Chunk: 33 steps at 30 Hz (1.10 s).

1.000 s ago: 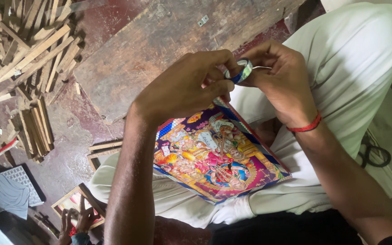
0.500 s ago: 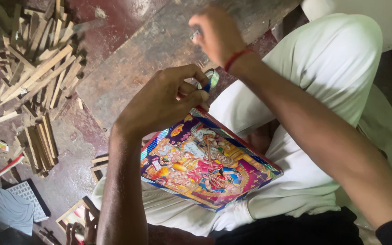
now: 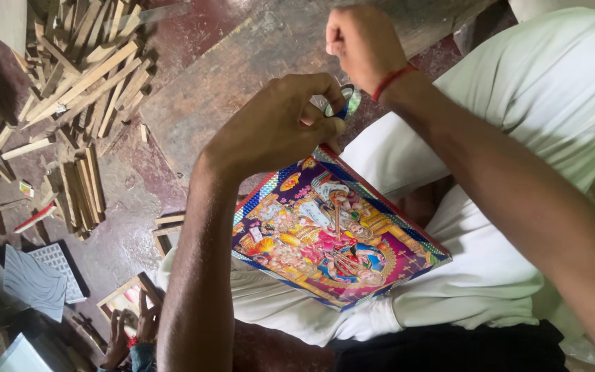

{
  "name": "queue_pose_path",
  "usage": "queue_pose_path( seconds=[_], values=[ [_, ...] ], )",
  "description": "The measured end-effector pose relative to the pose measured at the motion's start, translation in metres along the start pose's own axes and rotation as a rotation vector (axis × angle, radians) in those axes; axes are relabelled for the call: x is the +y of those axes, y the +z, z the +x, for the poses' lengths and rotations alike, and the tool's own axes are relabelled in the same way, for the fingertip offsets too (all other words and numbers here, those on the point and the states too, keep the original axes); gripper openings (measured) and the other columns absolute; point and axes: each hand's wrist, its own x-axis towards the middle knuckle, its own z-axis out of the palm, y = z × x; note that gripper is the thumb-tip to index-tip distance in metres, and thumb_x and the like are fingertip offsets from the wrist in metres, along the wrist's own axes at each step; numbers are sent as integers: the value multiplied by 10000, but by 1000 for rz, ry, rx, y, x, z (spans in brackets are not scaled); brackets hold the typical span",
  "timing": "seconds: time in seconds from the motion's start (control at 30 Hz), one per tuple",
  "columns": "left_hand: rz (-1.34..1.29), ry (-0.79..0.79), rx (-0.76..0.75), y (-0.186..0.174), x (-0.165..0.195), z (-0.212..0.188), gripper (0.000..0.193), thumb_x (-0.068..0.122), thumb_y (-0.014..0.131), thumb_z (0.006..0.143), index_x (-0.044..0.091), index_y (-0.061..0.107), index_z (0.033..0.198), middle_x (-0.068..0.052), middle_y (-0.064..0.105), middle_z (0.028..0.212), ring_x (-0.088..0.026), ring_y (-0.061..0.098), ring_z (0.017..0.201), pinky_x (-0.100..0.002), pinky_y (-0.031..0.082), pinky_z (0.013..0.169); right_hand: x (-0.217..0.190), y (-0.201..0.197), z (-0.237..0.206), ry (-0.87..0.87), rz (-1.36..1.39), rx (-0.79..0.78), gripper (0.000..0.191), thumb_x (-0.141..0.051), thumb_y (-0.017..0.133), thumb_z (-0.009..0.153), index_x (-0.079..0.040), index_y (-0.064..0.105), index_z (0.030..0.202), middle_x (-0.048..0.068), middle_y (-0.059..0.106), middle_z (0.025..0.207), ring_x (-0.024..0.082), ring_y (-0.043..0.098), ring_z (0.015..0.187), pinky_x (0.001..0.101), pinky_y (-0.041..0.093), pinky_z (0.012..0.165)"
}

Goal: The person sits on the floor and applies decorative tape to the edges of printed religious images. They smooth the tape along the borders, tear off pieces, and place the finished prints on a wooden board.

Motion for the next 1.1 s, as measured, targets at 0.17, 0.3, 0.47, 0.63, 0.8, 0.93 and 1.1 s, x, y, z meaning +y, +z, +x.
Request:
queue_pose_path(
  seconds=[0.17, 0.3, 0.47, 0.63, 0.8, 0.93, 1.1],
  values=[
    [-43, 22, 10, -3, -4, -5, 142, 70, 659, 919, 21, 629, 1049, -102, 802, 786, -128, 803, 721, -300, 609, 620, 5, -12, -26, 287, 557, 77, 57, -14, 731, 1087, 15, 723, 1039, 93, 728, 909, 145, 708, 780, 263, 564, 707],
    [20, 98, 33, -4, -11, -4, 154, 74, 708, 910, 25, 649, 1043, -104, 795, 746, -140, 770, 677, -311, 582, 595, -12, -32, -81, 442, 707, 305, 138, 6, 700, 970, 57, 643, 1084, 90, 708, 990, 126, 740, 892, 250, 641, 817],
    [25, 94, 26, -4, -10, 2, 143, 94, 711, 919, 29, 654, 1033, -91, 793, 747, -108, 763, 648, -304, 584, 561, -41, -31, -136, 296, 539, 328, 115, 72, 686, 1075, 84, 676, 1190, 155, 730, 1070, 180, 770, 940, 292, 679, 881],
    [21, 46, -3, -4, 0, 6, 156, 144, 695, 942, 15, 639, 1008, -109, 783, 706, -106, 741, 611, -307, 556, 527, -65, -13, -150, 247, 513, 330, 205, 118, 705, 958, 28, 715, 1143, 128, 727, 1046, 155, 716, 867, 242, 589, 772],
    [99, 56, 11, -8, 4, 6, 189, 174, 722, 920, 18, 665, 1010, -131, 767, 689, -150, 720, 602, -324, 520, 515, -73, -3, -147, 175, 407, 335, 263, 139, 761, 922, 9, 726, 1148, 117, 736, 1028, 153, 724, 879, 249, 578, 792],
    [121, 126, 20, -10, 0, 7, 181, 167, 726, 915, 20, 670, 1004, -120, 772, 709, -135, 747, 633, -319, 541, 548, -77, 0, -141, 156, 363, 346, 267, 138, 770, 916, 11, 729, 1148, 120, 748, 1044, 164, 732, 894, 258, 581, 805],
    [110, 119, 40, -10, -2, 9, 189, 166, 731, 904, 16, 669, 1001, -133, 762, 701, -140, 748, 621, -328, 547, 533, -79, -1, -136, 133, 314, 340, 272, 130, 783, 901, 4, 735, 1137, 118, 753, 1037, 178, 732, 883, 266, 577, 797]
  ],
)
